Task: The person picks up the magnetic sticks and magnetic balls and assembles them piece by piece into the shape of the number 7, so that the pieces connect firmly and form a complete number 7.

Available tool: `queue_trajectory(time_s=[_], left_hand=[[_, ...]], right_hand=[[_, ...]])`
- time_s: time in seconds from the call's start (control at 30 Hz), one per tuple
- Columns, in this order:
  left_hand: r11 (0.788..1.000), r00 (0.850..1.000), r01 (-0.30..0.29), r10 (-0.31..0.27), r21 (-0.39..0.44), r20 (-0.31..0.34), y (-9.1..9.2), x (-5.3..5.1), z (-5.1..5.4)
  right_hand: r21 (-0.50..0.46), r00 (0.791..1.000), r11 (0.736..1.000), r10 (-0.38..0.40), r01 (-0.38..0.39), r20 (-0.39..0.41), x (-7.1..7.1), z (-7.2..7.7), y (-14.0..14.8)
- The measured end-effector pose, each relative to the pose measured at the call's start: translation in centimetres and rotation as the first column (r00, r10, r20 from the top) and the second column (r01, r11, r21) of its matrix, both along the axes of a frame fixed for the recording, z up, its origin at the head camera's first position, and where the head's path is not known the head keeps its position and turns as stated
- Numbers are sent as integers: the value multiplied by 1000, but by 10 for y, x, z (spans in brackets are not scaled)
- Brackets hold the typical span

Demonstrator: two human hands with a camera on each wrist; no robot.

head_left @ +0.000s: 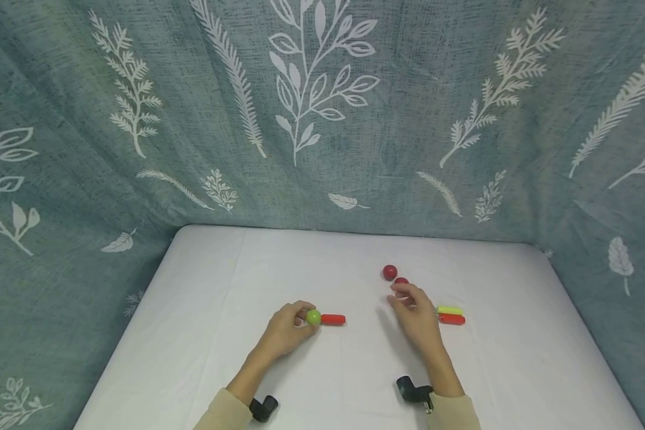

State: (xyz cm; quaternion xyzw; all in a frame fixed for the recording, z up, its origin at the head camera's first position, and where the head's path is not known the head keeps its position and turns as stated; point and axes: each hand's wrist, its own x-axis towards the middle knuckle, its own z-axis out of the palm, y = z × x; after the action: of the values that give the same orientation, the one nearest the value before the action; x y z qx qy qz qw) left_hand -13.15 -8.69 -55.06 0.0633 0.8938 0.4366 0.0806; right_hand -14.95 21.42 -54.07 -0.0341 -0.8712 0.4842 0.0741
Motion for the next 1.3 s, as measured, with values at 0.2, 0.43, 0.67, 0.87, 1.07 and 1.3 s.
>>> queue_trajectory(time_s=[0.2,0.43,0.67,0.87,1.07,1.3], left_hand=[[1000,1000,2,-2,1,-2,0,0,-1],[1000,1000,10,-10,10,-8,-1,-1,-2],[1000,1000,10,-10,16,-4,-1,0,-1],[1000,1000,5,-4,11,-7,-1,0,-2],[1000,1000,13,-13,20,-4,-1,-1,-2],[1000,1000,15,-15,14,-4,-1,-1,-3]], right_hand=[[-38,996,996,-83,83,-13,-9,1,10],[-69,988,985,-153,155,34,-20,-6,14],[-52,981,983,-172,177,84,-26,-13,14],[-17,976,979,-200,203,84,-28,-18,14],[4,973,979,-202,203,115,-29,-21,13],[34,976,980,-198,196,88,-31,-21,11]])
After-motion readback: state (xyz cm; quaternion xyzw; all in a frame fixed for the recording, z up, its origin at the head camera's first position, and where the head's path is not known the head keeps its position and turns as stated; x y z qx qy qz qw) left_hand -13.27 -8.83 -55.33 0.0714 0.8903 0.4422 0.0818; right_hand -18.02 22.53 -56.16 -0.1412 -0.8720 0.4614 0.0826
